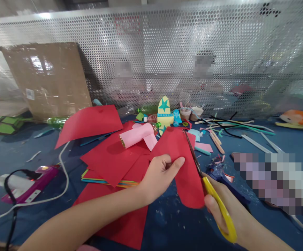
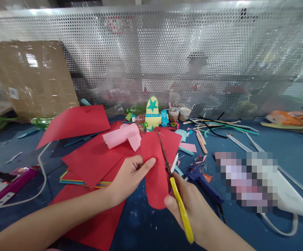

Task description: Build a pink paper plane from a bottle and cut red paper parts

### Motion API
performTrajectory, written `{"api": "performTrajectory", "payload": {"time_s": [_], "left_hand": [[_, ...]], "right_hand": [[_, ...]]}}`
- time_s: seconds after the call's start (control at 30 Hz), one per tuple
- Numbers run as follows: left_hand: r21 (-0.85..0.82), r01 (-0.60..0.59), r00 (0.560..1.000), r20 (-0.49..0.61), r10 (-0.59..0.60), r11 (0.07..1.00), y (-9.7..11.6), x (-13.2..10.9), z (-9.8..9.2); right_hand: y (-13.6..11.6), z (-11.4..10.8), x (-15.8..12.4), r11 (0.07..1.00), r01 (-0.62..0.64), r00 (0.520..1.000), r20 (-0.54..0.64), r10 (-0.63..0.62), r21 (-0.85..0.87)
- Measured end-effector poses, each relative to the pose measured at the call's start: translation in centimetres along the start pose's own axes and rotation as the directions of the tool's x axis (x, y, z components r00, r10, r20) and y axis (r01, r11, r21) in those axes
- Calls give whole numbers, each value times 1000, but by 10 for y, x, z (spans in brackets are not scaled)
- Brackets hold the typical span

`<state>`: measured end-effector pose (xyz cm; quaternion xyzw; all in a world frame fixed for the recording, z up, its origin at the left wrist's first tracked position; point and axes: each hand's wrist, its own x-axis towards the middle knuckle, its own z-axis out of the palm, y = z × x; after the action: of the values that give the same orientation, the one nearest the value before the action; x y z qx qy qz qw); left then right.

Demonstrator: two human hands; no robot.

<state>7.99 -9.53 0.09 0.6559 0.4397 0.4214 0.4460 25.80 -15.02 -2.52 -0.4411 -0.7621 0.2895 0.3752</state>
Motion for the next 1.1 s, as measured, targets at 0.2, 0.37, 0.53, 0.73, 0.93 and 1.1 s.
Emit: {"api": "performTrajectory", "payload": {"time_s": [0.2,0.37,0.53,0.73,0.93,1.1], "left_hand": [[-14,20,1000,13,-20,1000,2,0,1],[-30,34,999,31,-33,999,2,-1,1],[-7,22,999,29,-22,1000,0,0,1],[10,13,999,47,-13,1000,-3,-2,3],[-56,26,999,-18,-27,998,-9,4,3],[-235,90,994,-40,-103,968,-16,13,3]], "right_hand": [[-10,-3,6,998,51,999,-17,-52,-33],[-14,-4,8,995,80,994,-67,-84,-54],[-3,1,3,999,-35,998,-54,37,34],[0,3,0,956,-186,982,3,190,226],[5,3,8,898,-304,941,-44,335,319],[11,5,18,816,-435,886,22,463,380]]}}
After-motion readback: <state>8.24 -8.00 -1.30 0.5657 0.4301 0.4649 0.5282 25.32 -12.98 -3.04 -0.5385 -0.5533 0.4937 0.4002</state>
